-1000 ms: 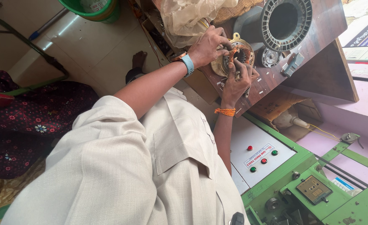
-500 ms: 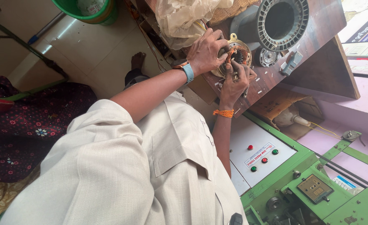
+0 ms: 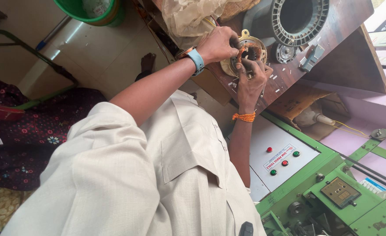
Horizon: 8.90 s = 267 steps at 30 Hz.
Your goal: The person holds a small electrical component with copper windings and uses a tool to scrape or clean the surface of the windings. The person repeatedly rotates the component and continues scraping different sections of the windings throughout the clip.
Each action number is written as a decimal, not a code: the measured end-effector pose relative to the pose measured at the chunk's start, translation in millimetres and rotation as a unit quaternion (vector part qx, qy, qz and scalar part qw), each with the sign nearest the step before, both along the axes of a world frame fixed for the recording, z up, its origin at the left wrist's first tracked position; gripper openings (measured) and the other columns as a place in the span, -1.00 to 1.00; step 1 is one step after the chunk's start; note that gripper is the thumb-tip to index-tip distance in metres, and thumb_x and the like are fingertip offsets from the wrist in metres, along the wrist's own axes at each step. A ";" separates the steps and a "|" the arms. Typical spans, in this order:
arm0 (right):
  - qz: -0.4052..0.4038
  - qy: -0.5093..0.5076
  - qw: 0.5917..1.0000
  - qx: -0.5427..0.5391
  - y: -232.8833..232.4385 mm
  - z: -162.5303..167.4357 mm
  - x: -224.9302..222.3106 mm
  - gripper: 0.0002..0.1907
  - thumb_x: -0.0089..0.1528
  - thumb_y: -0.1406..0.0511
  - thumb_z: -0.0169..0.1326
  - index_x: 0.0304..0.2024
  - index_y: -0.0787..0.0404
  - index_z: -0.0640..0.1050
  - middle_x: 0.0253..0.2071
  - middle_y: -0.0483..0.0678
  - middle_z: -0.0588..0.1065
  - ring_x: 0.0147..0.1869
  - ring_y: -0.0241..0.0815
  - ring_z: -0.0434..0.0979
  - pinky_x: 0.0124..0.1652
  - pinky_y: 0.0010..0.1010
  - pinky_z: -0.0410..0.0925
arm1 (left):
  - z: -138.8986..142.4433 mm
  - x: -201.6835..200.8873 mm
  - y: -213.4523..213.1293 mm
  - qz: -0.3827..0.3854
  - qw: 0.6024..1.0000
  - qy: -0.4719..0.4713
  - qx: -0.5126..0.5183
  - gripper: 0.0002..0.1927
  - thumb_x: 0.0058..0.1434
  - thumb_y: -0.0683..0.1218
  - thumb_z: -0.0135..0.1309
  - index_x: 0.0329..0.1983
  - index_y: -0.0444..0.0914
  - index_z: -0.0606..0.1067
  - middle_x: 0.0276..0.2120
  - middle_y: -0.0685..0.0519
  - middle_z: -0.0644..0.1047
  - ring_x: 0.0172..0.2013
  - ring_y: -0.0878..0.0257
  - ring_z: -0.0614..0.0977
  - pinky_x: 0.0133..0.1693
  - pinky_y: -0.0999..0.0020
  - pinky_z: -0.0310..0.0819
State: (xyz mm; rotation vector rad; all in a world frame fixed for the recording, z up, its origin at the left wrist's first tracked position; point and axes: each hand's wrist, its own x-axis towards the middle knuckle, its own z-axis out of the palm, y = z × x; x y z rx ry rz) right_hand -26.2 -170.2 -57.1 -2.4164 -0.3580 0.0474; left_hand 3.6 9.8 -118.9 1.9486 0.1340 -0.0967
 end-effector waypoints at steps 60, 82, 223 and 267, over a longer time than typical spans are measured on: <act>0.011 0.037 0.999 0.008 -5.2 -18.0 3.3 -0.77 0.21 0.26 0.35 -0.14 0.25 0.69 -0.19 -0.11 0.56 0.01 -0.12 0.31 0.00 -0.31 0.29 | -37.9 -27.7 -8.1 0.019 0.995 -0.087 -0.048 -0.82 0.07 -0.09 0.37 -0.26 -0.15 0.64 -0.29 0.06 0.57 -0.13 0.09 0.57 -0.03 0.16 0.47; 0.004 0.047 0.999 0.022 -1.7 -36.0 -3.3 -0.71 0.21 0.22 0.37 -0.13 0.27 0.69 -0.17 -0.09 0.58 0.05 -0.09 0.32 0.07 -0.27 0.28 | -33.1 -45.5 -30.5 0.127 0.983 -0.096 0.088 -0.84 0.12 -0.07 0.28 -0.32 -0.19 0.54 -0.25 0.04 0.47 -0.10 0.06 0.51 -0.10 0.11 0.50; -0.046 -0.106 0.984 0.132 7.8 -72.7 -17.5 0.22 0.06 0.34 0.53 0.57 0.08 0.03 0.58 0.01 0.09 0.69 0.01 0.03 0.62 -0.08 -0.01 | -47.2 -16.0 -3.6 0.204 0.977 0.017 0.060 -0.66 0.25 0.08 0.17 -0.08 -0.24 0.63 -0.19 -0.12 0.67 -0.11 -0.04 0.67 -0.02 0.05 0.50; 0.036 0.256 0.935 0.243 -14.7 -5.5 7.9 -0.16 0.22 0.64 0.10 0.50 0.21 0.15 0.46 0.18 0.30 0.46 0.09 0.44 0.24 -0.25 0.41 | -14.6 -8.5 16.0 -0.092 0.954 -0.163 0.236 -0.07 -0.16 -0.07 0.44 0.36 0.11 0.36 0.18 -0.01 0.40 0.24 0.03 0.45 0.11 0.10 0.47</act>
